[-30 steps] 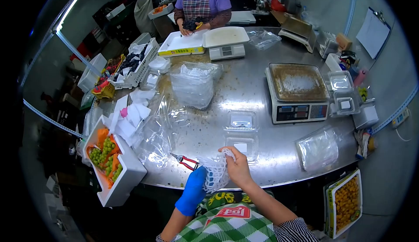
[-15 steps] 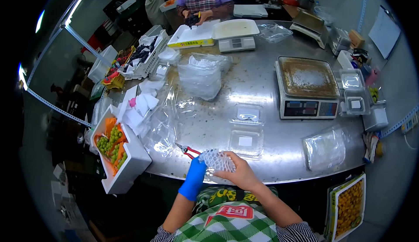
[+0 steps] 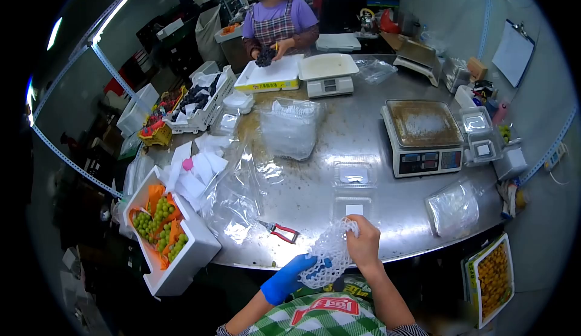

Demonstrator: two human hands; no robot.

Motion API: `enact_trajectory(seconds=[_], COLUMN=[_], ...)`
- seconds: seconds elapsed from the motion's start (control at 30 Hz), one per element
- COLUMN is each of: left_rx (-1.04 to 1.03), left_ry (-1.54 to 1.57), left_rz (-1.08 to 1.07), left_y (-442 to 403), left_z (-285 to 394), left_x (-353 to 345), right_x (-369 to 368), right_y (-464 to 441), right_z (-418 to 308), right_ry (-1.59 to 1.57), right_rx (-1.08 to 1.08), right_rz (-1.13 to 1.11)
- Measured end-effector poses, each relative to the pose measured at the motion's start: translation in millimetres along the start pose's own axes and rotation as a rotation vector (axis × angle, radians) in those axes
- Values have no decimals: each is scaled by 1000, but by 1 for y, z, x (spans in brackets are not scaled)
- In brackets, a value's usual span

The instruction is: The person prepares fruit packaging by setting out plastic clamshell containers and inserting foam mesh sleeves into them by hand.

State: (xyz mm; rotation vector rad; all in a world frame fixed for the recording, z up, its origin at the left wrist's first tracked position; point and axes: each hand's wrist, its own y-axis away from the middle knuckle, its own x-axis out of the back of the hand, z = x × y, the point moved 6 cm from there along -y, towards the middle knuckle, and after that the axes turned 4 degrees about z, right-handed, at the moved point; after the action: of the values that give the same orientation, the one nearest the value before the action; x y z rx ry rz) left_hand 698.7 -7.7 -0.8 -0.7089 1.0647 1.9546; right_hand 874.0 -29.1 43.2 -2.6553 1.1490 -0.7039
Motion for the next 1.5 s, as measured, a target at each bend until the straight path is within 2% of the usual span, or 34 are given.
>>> enact_trajectory(seconds=[0.1,0.13,0.23,0.27,0.3,0.33,0.4,0.47,0.5,0.57,0.63,0.67,0.7,0.8,0.83,0.9,0.97,1.1,1.17,1.2,1.23,1.3,1.37,1.4,1.43,1.47,1.5], left_rx=[-117,-222,-146,-142,-101,-113,-73,-145,-205,-187,-201,-169,-135,-32,-3,37,62,-30,-88,-129,-161,-31,127,116,-14,-17,-124], left_ry=[17,-19,-36,-65,-203,-470,-898,-1191,-1321,-1493,-1582,-1580,-1578,-1631,-1691,-1779,-1835,-1825,-1822,-1688,-1549,-1271,-947,-760,-647,-521,-414], left_rz=[-88,-114,-136,-78,191,202,235,83,-11,-253,-413,-419,-427,-469,-488,-493,-459,-522,-490,-506,-519,-473,-307,-257,-268,-287,-218], left_y=[-5,3,3,9,18,18,17,18,24,10,25,30,37,46,46,48,54,52,55,51,48,44,41,38,31,26,22], left_z=[23,39,41,43,51,58,60,49,46,18,26,33,37,44,45,50,63,74,88,89,87,88,85,82,76,67,65], left_x=[15,7,50,60,58,65,87,85,72,107,98,99,100,113,121,123,119,115,98,98,96,79,67,56,52,49,39], right_x=[-17,-27,-54,-59,-58,-59,-59,-73,-85,-114,-129,-132,-137,-150,-152,-158,-162,-164,-151,-145,-136,-119,-100,-92,-87,-83,-76], right_y=[23,35,62,65,68,70,70,77,82,103,113,119,127,145,147,154,154,144,128,124,119,107,101,97,100,99,92], right_z=[5,11,-3,-12,-30,-40,-80,-102,-108,-91,-80,-78,-72,-67,-66,-64,-67,-68,-72,-73,-75,-82,-73,-67,-58,-58,-55], right_ry=[153,178,131,174,217,156,152,108,74,167,151,35,53,185,229,281,383,589,427,335,282,55,-46,-227,-401,-693,-963], right_rx=[152,110,177,115,51,40,205,369,374,381,167,34,-29,-23,-107,-96,-166,-229,-151,-115,-21,-30,-360,-288,-230,-292,-335], right_rz=[5,-80,-236,-299,-360,-405,-421,-528,-591,-878,-1009,-1026,-1026,-1065,-995,-877,-984,-1179,-1051,-998,-815,-752,-789,-668,-535,-417,-271])
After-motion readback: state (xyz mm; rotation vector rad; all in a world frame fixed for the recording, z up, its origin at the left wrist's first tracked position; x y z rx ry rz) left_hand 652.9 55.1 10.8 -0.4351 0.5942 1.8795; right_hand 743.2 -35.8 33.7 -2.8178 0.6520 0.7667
